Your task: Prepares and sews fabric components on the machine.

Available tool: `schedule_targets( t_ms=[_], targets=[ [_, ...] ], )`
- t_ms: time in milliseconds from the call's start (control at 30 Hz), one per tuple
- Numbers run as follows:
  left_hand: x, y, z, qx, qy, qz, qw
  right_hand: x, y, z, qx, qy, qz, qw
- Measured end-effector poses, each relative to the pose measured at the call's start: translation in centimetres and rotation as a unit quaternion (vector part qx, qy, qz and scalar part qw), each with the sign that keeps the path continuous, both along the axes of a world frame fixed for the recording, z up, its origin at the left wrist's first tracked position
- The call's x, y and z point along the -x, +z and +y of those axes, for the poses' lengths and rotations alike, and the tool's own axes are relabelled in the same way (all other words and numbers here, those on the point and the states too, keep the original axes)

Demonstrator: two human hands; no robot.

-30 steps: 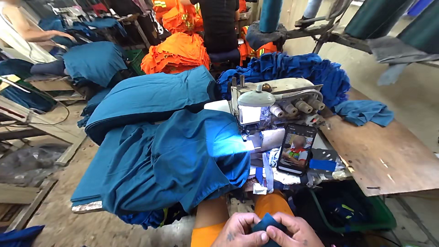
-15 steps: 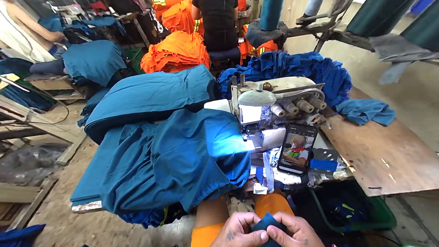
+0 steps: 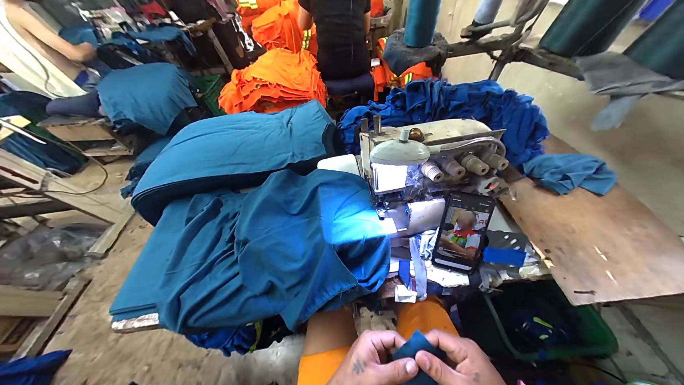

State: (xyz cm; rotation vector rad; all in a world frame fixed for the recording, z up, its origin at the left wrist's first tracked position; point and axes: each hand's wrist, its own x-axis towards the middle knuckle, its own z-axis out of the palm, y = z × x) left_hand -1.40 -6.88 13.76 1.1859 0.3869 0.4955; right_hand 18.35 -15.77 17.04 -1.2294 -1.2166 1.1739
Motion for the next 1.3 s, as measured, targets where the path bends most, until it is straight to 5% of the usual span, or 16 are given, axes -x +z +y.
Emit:
schedule_targets(
  t_ms=[1300],
  targets=[
    [-0.15,-0.15,-0.24,0.005,0.000,-0.022,1.000,-0.23,-0.05,0.16,0.007,0.007,0.001,1.000]
  ],
)
